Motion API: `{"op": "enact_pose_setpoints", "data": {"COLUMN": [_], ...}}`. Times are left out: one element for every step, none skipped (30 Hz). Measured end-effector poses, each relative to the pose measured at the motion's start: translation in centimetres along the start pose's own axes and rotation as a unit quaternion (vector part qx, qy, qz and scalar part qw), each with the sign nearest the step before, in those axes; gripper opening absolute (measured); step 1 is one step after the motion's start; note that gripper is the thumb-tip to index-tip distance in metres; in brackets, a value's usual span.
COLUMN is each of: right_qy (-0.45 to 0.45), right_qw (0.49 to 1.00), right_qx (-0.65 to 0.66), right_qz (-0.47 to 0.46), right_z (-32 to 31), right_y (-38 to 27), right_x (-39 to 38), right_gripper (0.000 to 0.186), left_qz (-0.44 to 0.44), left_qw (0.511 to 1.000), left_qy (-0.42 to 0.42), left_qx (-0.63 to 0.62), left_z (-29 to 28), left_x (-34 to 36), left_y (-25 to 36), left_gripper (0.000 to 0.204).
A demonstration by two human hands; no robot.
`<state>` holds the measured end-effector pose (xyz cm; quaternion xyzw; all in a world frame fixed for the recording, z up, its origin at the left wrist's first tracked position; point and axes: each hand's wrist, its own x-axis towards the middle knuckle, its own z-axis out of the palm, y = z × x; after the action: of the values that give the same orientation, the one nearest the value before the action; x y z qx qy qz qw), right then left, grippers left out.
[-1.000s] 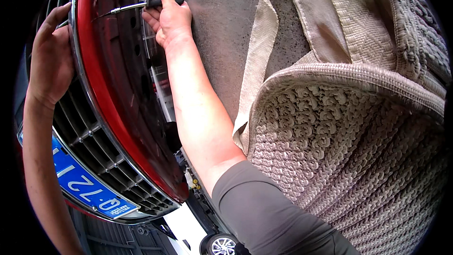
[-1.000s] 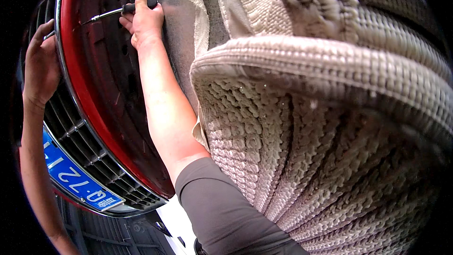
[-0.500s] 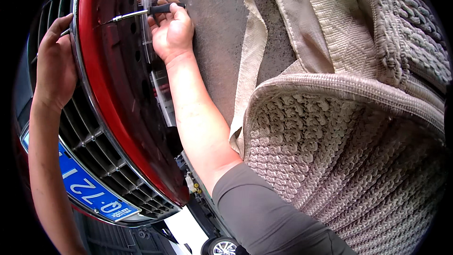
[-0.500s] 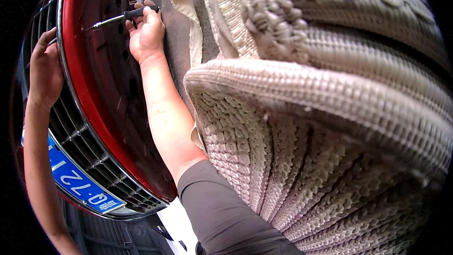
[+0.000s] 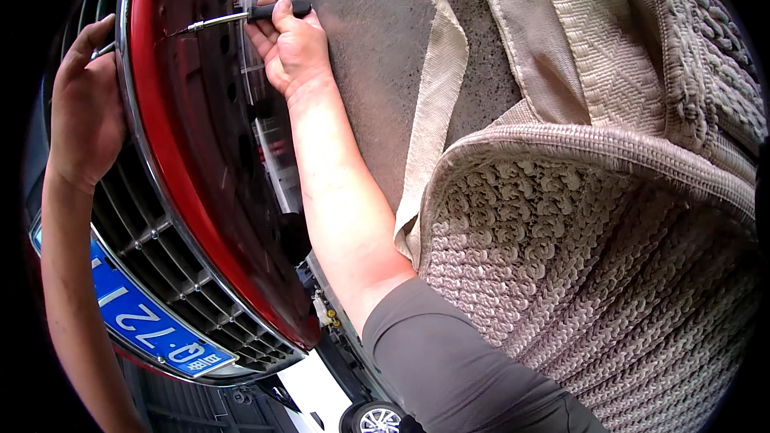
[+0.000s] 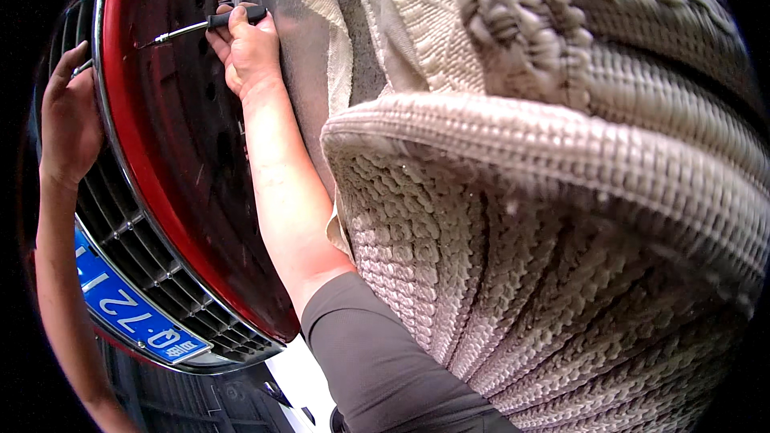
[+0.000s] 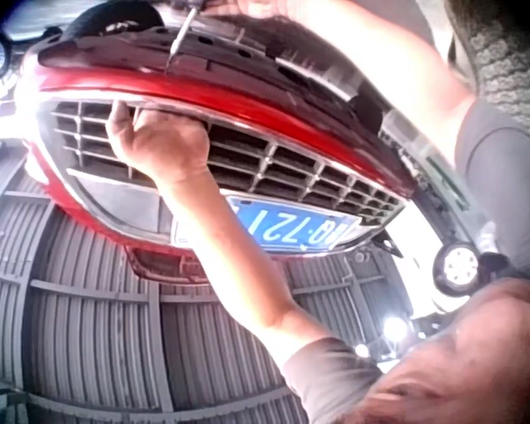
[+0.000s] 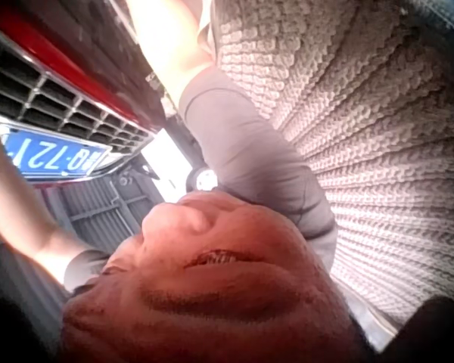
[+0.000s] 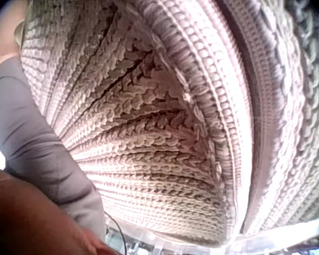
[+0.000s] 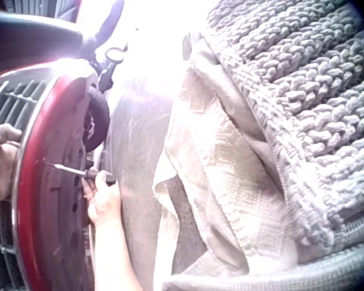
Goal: The person unscrews fasteners from a car's front bumper using a screwdriver. They then pick up and carry a floor mat, unfold it on the ground, and work underneath the vehicle with the screwdriver.
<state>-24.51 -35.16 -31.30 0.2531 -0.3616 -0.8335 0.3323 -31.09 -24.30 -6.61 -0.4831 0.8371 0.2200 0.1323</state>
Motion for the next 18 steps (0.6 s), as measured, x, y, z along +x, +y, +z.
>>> {"op": "enact_pose_setpoints", "data": {"right_qy": [0.013,0.027,0.027,0.034,0.041,0.041,0.054,0.066,0.067,0.077,0.087,0.086,0.086,0.085,0.084,0.101,0.117,0.116], "right_qw": [1.000,0.999,0.999,0.998,0.996,0.996,0.994,0.992,0.992,0.991,0.990,0.990,0.989,0.988,0.988,0.989,0.989,0.989], "right_qx": [-0.020,-0.040,-0.040,-0.057,-0.075,-0.073,-0.087,-0.100,-0.101,-0.103,-0.105,-0.102,-0.113,-0.124,-0.124,-0.109,-0.093,-0.093], "right_qz": [0.005,0.011,0.010,0.016,0.021,0.021,0.032,0.043,0.043,0.043,0.044,0.047,0.038,0.029,0.028,0.017,0.006,0.004], "right_z": [0.0,0.1,0.2,0.3,0.4,0.4,0.4,0.3,0.4,0.8,1.2,1.4,1.3,1.3,1.4,1.6,1.8,1.9], "right_y": [-0.1,-0.3,-0.3,-0.2,-0.2,-0.2,-0.5,-0.8,-1.0,-0.8,-0.6,-0.3,-0.4,-0.3,0.0,0.3,0.4,0.4], "right_x": [0.0,-0.1,-0.1,0.0,0.0,0.1,0.1,0.1,0.2,0.2,0.1,0.0,0.0,0.1,0.0,-0.5,-0.8,-0.9], "right_gripper": [0.018,0.019,0.019,0.021,0.024,0.024,0.025,0.027,0.027,0.028,0.029,0.029,0.030,0.032,0.032,0.035,0.038,0.038], "left_qz": [0.000,0.002,0.004,0.004,-0.009,-0.022,-0.023,-0.020,-0.018,-0.019,-0.022,-0.025,-0.037,-0.036,-0.030,-0.023,-0.019,-0.018], "left_qw": [1.000,1.000,1.000,1.000,1.000,0.999,0.999,0.999,0.999,0.999,0.999,0.999,0.998,0.998,0.999,0.999,0.999,0.999], "left_qy": [-0.001,0.002,0.004,0.005,0.003,0.001,0.001,-0.015,-0.030,-0.026,-0.028,-0.030,-0.029,-0.030,-0.012,0.005,0.006,0.005], "left_qx": [0.000,0.005,0.011,0.012,-0.006,-0.023,-0.024,-0.024,-0.025,-0.022,-0.015,-0.008,-0.035,-0.035,-0.034,-0.033,-0.038,-0.038], "left_z": [0.0,-0.1,-0.1,-0.1,-0.2,-0.2,-0.1,0.2,0.3,0.1,0.0,-0.2,-0.2,-0.1,0.1,0.3,0.1,-0.2], "left_x": [0.0,0.0,-0.1,-0.1,0.0,0.0,0.1,0.2,0.4,0.1,-0.1,-0.3,0.0,0.1,0.0,0.1,0.3,0.5], "left_y": [-0.1,-0.3,-0.4,-0.4,-0.4,-0.3,-0.3,-0.3,-0.4,-0.1,0.1,0.3,0.2,0.2,0.1,0.0,-0.3,-0.4], "left_gripper": [0.062,0.062,0.062,0.062,0.062,0.061,0.061,0.061,0.061,0.061,0.061,0.061,0.060,0.060,0.059,0.059,0.057,0.057]}}
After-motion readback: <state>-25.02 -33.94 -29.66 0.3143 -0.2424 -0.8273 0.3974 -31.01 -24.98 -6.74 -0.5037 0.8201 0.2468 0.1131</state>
